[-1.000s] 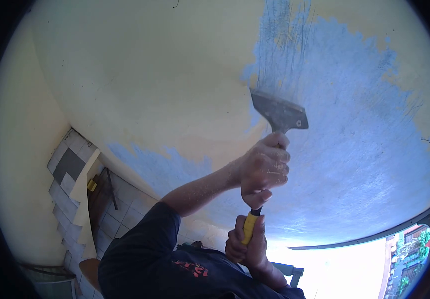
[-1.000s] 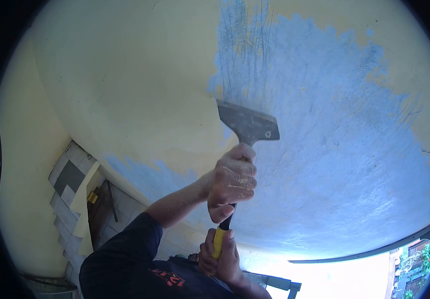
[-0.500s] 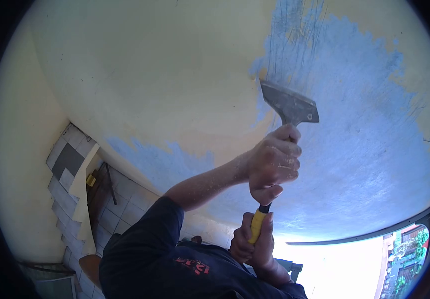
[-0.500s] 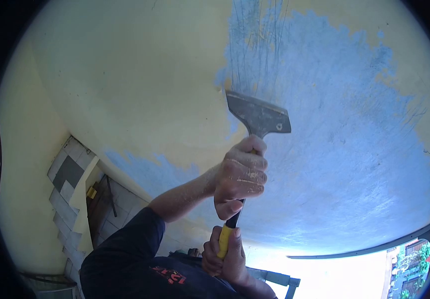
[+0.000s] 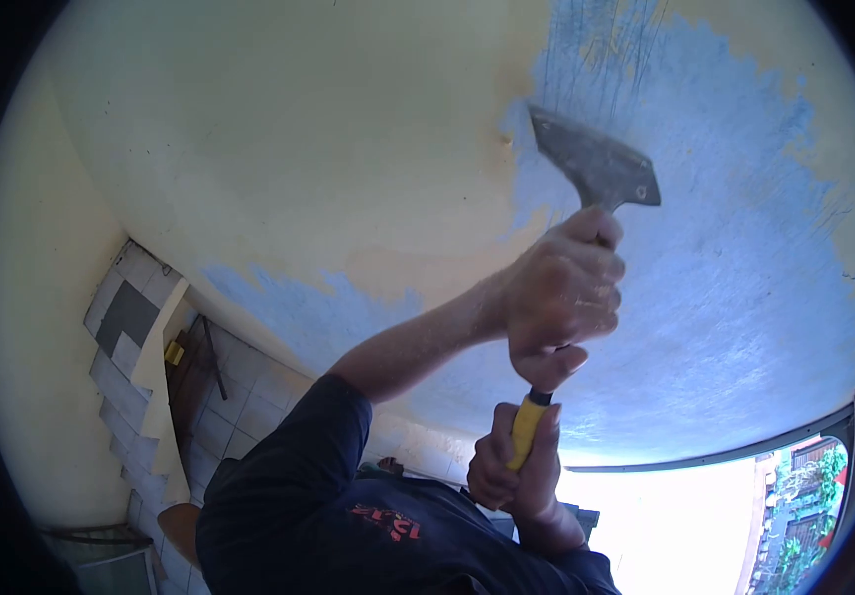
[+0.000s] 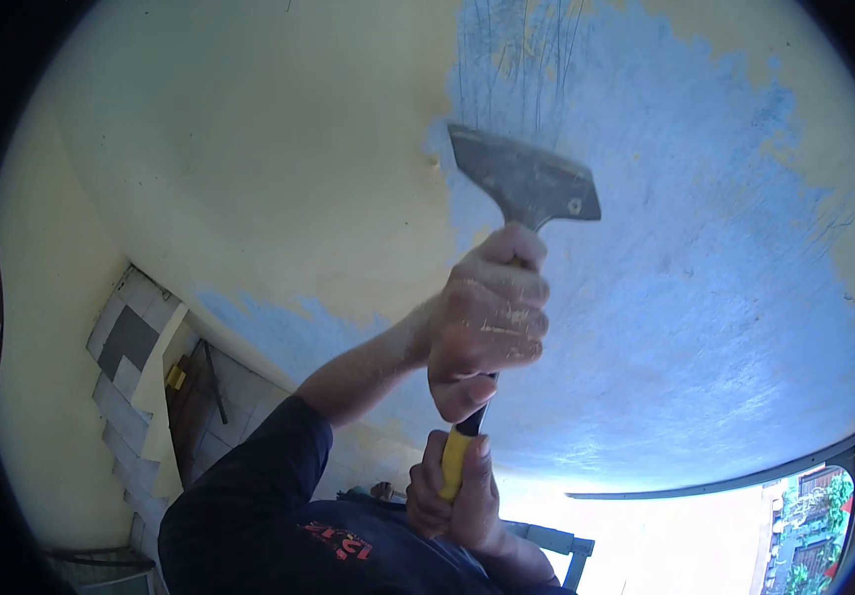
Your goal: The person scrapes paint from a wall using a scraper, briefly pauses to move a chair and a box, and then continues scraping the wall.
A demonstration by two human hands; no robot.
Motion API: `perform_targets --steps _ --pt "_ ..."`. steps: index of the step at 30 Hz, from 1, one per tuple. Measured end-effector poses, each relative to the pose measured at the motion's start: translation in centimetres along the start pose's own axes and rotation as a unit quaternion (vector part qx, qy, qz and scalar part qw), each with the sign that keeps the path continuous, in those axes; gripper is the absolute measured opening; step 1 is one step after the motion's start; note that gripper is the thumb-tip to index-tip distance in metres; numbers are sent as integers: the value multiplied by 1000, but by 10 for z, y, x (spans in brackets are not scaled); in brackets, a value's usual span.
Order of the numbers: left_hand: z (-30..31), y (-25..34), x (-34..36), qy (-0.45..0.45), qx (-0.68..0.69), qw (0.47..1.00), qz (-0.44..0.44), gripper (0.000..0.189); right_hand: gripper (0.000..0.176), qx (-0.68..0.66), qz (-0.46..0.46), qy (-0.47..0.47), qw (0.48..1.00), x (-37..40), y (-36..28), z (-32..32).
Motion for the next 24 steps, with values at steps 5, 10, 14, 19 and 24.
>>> perform_targets --steps 5,10,14,19,24 --pt "-6 4 8 3 28 999 20 54 64 19 2 -9 1000 11 10 1" --pt "2 2 3 20 40 999 13 54 64 20 -8 12 1000 6 4 -2" --pt "4 3 -2 17 30 999 6 53 64 22 -1 3 1000 7 0 -4" --pt "-2 2 2 32 35 999 0 53 64 23 11 15 1000 8 5 2" --pt "0 6 -5 22 12 999 -22 52 64 34 10 1 999 9 -7 -1"
Point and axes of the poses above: each hand's wrist, its own x-axis away from the middle knuckle, its own z-axis out of the back of the hand, y = z × x, the point moved 8 cm from there along -x, towards the middle knuckle, and after that the axes turned 13 degrees about x, right-handed, at the moved point
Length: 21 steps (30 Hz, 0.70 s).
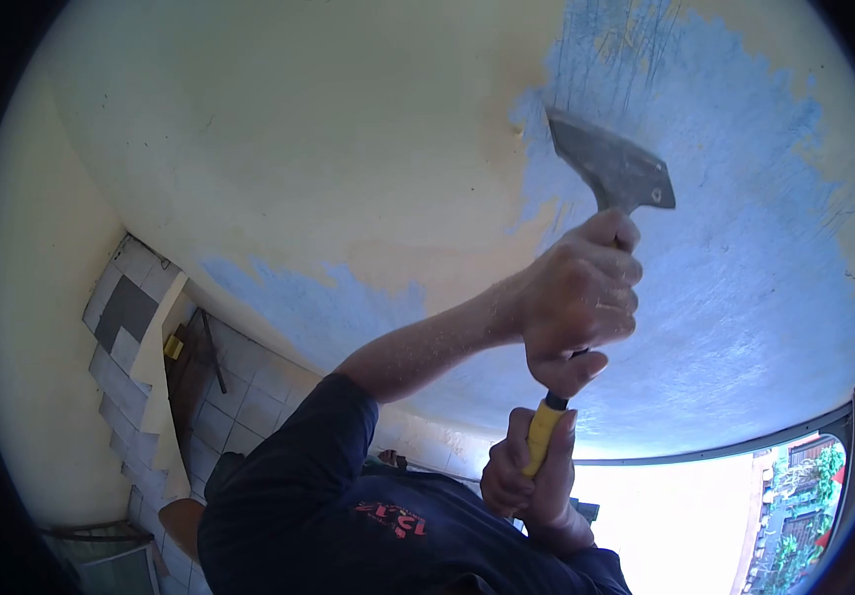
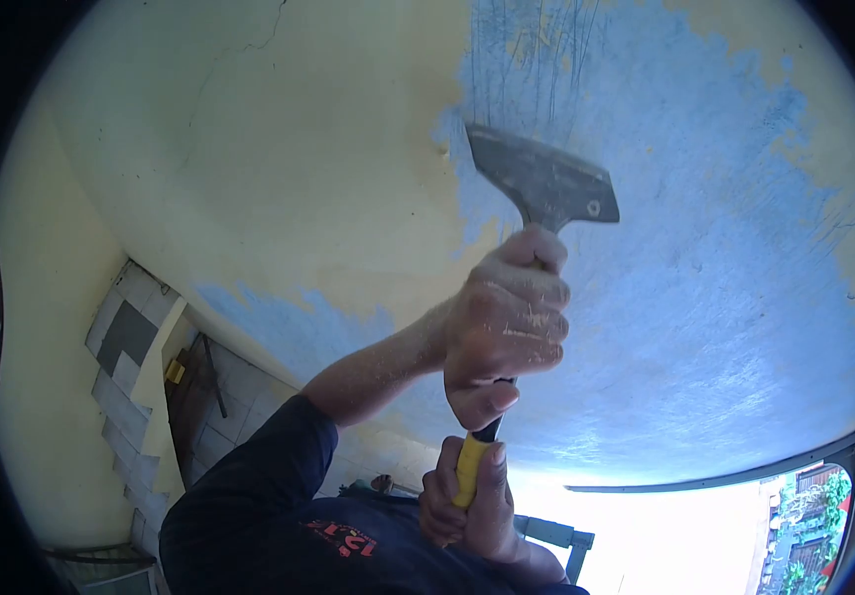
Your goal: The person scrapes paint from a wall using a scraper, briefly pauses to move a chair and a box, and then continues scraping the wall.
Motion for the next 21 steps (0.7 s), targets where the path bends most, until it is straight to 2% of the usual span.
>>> perform_targets --steps 4,6,9,11,18,21 --pt "-7 -2 9 10 14 1000 16 52 63 -29 -5 1 1000 1 7 -2" --pt "-6 -1 10 25 24 999 25 52 63 7 -12 23 1000 3 4 0" --pt "-4 -1 5 7 13 1000 22 51 63 -8 -16 17 1000 4 5 5" --pt "-7 -2 10 0 17 999 36 39 63 7 -12 16 1000 5 5 7" --pt "-4 -2 4 -9 7 1000 21 40 63 10 -16 16 1000 6 3 7" --pt "-5 2 6 4 -3 1000 23 49 63 17 -13 13 1000 5 6 7"
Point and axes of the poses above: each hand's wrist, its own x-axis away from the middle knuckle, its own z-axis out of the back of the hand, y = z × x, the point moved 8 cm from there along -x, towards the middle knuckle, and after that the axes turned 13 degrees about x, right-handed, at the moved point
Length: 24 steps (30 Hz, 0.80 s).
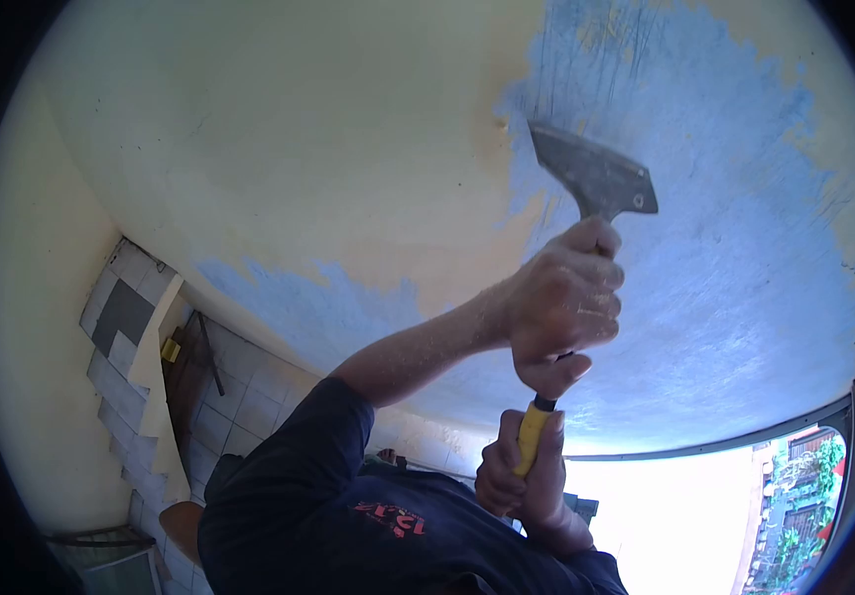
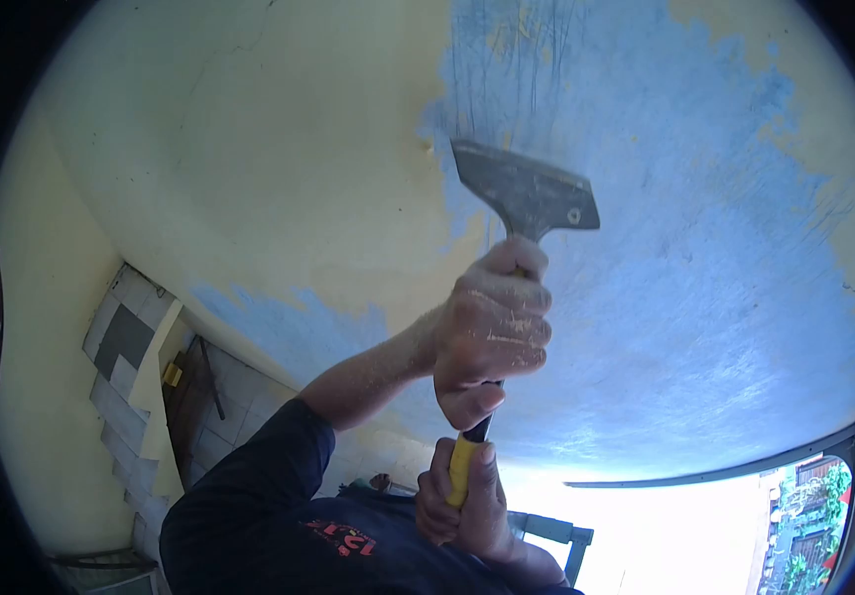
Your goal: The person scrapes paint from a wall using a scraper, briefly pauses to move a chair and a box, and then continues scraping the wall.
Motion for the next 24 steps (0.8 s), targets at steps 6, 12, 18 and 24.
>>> perform_targets --steps 6,12,18,24 --pt "17 -7 -21 -17 -6 999 -32 42 63 19 14 -20 1000 -13 -24 -11" --pt "14 -4 -10 -3 24 1000 15 43 63 -8 10 -12 1000 -9 -12 -14" --pt "22 -9 -30 -14 -19 998 -52 43 63 14 21 -26 999 -14 -30 -17" --pt "17 -11 -20 2 -5 1000 9 43 63 21 33 -23 999 -16 -25 -14"
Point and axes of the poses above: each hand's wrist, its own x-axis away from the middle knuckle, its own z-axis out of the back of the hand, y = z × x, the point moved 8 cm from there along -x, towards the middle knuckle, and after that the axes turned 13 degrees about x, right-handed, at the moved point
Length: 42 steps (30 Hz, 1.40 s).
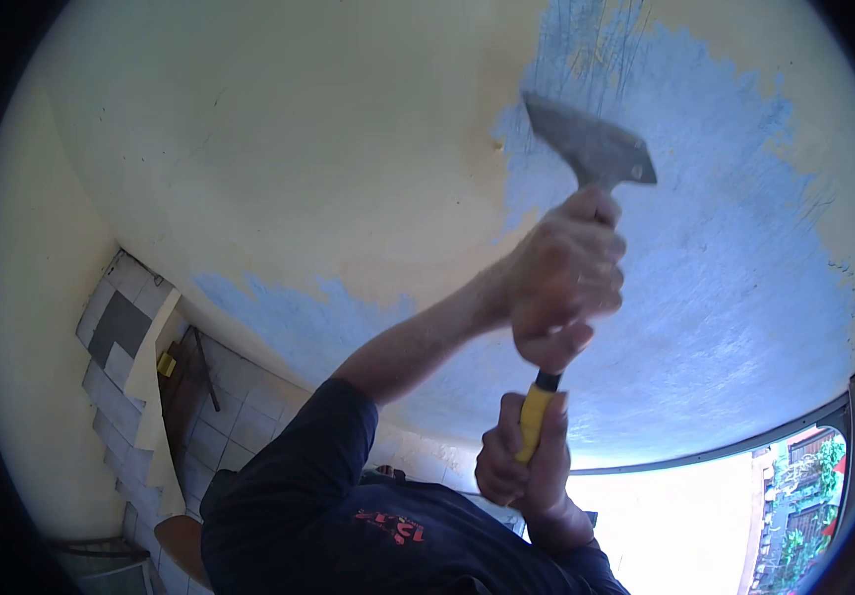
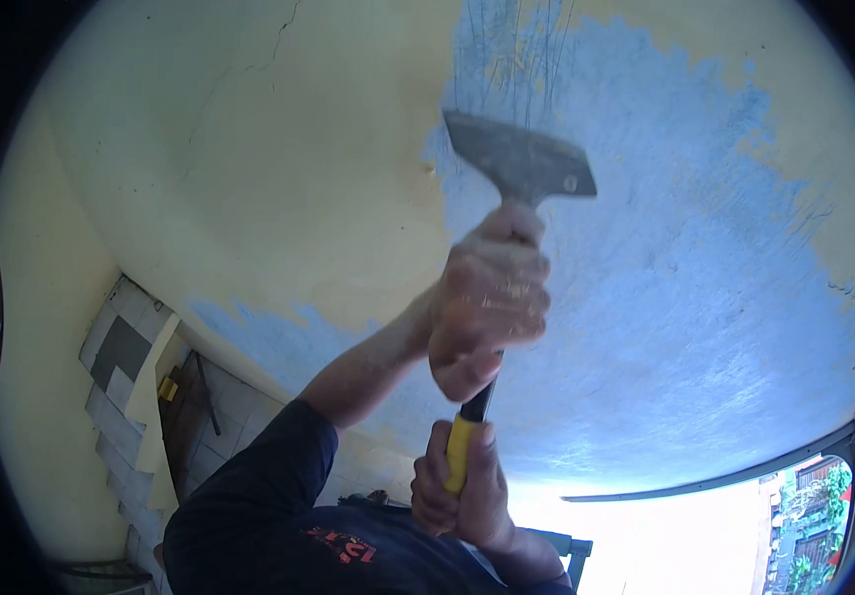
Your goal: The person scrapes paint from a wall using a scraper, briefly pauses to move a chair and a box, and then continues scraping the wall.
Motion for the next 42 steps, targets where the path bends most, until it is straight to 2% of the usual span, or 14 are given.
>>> perform_targets --steps 1,3,8,12,14,17,21,23,25,27,29,31,39,42 --pt "2 -2 -4 2 2 1000 6 43 63 -4 -5 3 1000 -1 -5 1" --pt "5 -1 -21 -22 -24 998 -59 43 63 9 -2 4 1000 0 -18 1" --pt "-19 -1 -21 -19 20 999 -47 49 64 -28 31 18 999 16 -16 5" --pt "-14 -11 -35 -29 3 998 -60 50 64 -6 39 14 999 5 -36 6" --pt "-8 -9 -46 -12 -16 995 -96 37 64 -8 35 11 999 10 -43 1" --pt "-19 -9 -32 -2 -5 999 -49 37 64 -25 32 -4 999 16 -35 0" --pt "-12 -11 -37 12 -9 999 -44 41 64 -3 13 13 1000 12 -39 0" --pt "-4 -9 -50 0 -25 995 -99 43 64 21 20 5 1000 10 -50 -3" --pt "-11 -3 -45 10 -22 996 -88 43 64 -2 21 -9 1000 17 -46 -4" --pt "-20 -6 -35 1 -29 999 -34 39 64 -36 0 -4 999 22 -35 -1" --pt "-15 -10 -38 -3 0 999 -44 39 63 -23 -5 4 1000 23 -37 1" --pt "-9 -6 -48 24 -24 995 -93 37 63 -12 -9 13 1000 20 -49 -3" --pt "-21 -11 -50 -15 -12 999 -43 34 64 -38 14 -3 999 28 -50 -1" --pt "-15 -9 -64 13 -13 996 -86 48 64 -50 22 24 998 29 -61 -2"
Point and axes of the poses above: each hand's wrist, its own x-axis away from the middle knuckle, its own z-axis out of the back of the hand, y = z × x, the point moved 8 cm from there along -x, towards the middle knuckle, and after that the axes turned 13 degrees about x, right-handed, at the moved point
